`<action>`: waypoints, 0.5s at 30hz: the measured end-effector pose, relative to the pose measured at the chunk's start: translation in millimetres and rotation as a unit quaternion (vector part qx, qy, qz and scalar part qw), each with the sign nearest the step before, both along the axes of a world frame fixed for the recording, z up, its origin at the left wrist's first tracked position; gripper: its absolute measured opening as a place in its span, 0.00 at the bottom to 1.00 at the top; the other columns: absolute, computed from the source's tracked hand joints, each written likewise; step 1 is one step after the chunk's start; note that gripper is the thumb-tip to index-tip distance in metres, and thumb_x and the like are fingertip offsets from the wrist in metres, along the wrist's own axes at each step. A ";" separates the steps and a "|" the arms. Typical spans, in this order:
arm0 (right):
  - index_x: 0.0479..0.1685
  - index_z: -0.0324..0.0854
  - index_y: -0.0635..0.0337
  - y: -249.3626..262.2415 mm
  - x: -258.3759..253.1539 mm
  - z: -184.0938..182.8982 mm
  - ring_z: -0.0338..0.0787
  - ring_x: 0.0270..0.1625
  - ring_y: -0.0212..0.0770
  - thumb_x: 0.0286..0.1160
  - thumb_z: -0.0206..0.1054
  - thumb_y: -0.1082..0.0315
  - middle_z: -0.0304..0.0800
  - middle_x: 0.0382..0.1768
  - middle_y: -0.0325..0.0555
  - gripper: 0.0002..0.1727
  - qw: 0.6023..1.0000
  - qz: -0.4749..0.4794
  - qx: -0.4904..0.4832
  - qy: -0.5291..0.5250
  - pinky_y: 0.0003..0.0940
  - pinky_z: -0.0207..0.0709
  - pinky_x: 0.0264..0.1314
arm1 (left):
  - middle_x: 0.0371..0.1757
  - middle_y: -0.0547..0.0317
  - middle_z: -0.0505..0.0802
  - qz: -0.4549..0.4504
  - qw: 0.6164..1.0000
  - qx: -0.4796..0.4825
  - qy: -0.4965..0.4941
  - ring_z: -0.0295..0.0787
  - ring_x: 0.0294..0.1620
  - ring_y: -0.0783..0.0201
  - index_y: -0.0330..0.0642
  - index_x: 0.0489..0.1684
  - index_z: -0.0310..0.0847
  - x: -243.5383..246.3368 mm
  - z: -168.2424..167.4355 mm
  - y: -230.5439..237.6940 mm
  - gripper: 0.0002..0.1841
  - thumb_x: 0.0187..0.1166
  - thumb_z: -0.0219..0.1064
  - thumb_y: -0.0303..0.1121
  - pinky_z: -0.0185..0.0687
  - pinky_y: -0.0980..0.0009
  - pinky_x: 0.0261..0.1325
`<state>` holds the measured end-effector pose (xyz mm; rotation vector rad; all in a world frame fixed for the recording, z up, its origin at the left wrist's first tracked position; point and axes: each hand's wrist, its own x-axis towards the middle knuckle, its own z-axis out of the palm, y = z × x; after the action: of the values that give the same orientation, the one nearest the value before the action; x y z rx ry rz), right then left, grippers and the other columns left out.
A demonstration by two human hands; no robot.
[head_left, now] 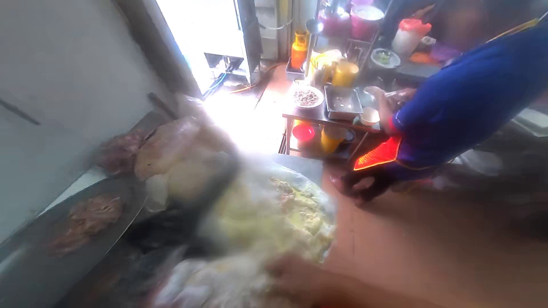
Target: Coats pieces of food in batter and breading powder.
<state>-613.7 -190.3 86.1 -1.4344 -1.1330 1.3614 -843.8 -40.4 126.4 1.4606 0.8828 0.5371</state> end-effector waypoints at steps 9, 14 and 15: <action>0.63 0.84 0.57 -40.6 160.2 -78.1 0.91 0.59 0.45 0.79 0.65 0.55 0.92 0.54 0.49 0.20 0.936 -0.102 -0.260 -0.213 0.50 0.83 0.67 | 0.64 0.45 0.90 -0.249 0.896 0.201 0.307 0.88 0.67 0.51 0.38 0.67 0.84 264.0 -124.0 8.2 0.22 0.74 0.72 0.35 0.81 0.50 0.73; 0.52 0.90 0.56 -59.1 183.3 -82.5 0.93 0.51 0.44 0.79 0.65 0.55 0.93 0.48 0.47 0.16 0.924 -0.091 -0.200 -0.314 0.47 0.88 0.57 | 0.68 0.44 0.89 -0.195 0.805 0.466 0.311 0.87 0.69 0.44 0.48 0.54 0.92 264.1 -137.2 -15.1 0.19 0.62 0.77 0.29 0.85 0.46 0.66; 0.50 0.90 0.55 -63.2 187.1 -85.0 0.94 0.49 0.42 0.78 0.65 0.56 0.93 0.47 0.45 0.15 0.924 -0.100 -0.163 -0.331 0.45 0.89 0.54 | 0.63 0.42 0.91 -0.172 0.805 0.482 0.299 0.88 0.66 0.42 0.47 0.50 0.93 260.1 -136.8 -18.5 0.16 0.62 0.76 0.31 0.86 0.45 0.64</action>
<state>-426.6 -253.5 1.0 -2.2983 -1.1474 0.9610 -583.7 -58.9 -10.4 2.7746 0.8014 0.2207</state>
